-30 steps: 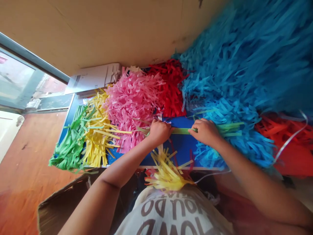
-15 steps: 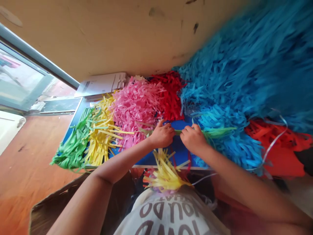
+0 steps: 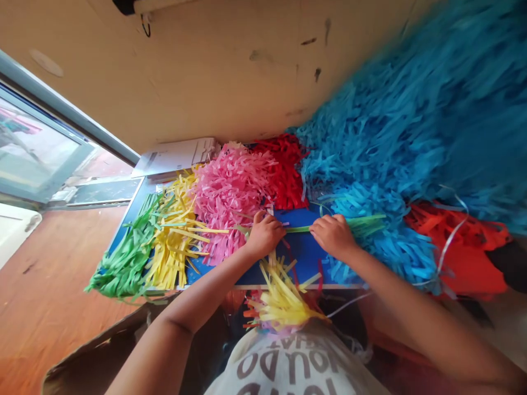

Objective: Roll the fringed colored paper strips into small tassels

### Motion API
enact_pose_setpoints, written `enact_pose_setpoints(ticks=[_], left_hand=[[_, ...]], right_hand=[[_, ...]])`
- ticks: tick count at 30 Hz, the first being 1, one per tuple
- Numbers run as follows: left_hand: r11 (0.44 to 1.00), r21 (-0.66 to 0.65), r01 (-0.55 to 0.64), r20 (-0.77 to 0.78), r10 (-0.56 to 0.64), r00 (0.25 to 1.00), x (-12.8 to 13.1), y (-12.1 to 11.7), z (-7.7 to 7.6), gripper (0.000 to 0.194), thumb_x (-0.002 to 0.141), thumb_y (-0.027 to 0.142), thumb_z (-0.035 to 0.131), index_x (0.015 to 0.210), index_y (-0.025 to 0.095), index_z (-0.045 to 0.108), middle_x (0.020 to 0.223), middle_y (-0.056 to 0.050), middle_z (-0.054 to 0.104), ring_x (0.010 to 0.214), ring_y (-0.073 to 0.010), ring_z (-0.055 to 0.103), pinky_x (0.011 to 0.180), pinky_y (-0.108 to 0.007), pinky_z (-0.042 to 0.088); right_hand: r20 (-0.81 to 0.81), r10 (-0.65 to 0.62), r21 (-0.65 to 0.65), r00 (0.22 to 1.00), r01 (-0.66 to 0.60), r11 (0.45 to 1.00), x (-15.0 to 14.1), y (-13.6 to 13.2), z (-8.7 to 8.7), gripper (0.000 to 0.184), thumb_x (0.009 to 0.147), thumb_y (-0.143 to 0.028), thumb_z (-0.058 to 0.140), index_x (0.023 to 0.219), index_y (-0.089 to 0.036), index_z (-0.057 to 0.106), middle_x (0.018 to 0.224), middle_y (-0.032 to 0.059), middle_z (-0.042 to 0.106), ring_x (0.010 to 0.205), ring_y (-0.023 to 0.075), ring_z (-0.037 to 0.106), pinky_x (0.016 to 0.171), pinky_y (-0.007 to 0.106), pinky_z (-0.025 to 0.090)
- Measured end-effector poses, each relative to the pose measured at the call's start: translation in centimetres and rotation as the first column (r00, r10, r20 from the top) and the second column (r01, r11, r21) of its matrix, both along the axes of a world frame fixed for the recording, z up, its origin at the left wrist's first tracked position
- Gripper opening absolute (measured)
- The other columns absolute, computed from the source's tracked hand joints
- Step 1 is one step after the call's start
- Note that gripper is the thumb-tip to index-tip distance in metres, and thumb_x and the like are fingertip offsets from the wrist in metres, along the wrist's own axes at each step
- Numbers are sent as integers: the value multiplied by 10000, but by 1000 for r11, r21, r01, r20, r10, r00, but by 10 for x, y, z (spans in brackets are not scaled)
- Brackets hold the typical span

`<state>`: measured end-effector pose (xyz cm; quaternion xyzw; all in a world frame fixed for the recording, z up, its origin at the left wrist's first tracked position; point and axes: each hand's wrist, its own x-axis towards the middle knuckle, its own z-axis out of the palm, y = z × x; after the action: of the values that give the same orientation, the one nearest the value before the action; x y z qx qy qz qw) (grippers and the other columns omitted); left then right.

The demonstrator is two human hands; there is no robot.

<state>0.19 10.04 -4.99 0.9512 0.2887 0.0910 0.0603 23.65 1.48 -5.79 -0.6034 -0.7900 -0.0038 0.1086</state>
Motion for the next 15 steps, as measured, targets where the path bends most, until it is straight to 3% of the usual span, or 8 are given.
enact_pose_setpoints(ticks=[6, 15], left_hand=[[979, -150, -135, 39, 142, 989, -5, 1, -5, 327, 987, 420, 498, 942, 220, 752, 976, -67, 730, 978, -219, 582, 963, -450, 317], [957, -228, -182, 22, 192, 981, -1, -1, -1, 229, 917, 378, 586, 833, 225, 735, 909, -51, 715, 987, -235, 569, 974, -464, 306]], right_hand=[[-167, -110, -191, 980, 77, 979, 24, 8, -3, 204, 943, -264, 552, 819, -219, 708, 921, 25, 711, 896, 189, 575, 758, 329, 254], [-108, -129, -382, 986, 79, 921, 26, 31, 8, 209, 888, -320, 584, 736, -225, 692, 828, 10, 710, 799, 177, 622, 707, 323, 286]])
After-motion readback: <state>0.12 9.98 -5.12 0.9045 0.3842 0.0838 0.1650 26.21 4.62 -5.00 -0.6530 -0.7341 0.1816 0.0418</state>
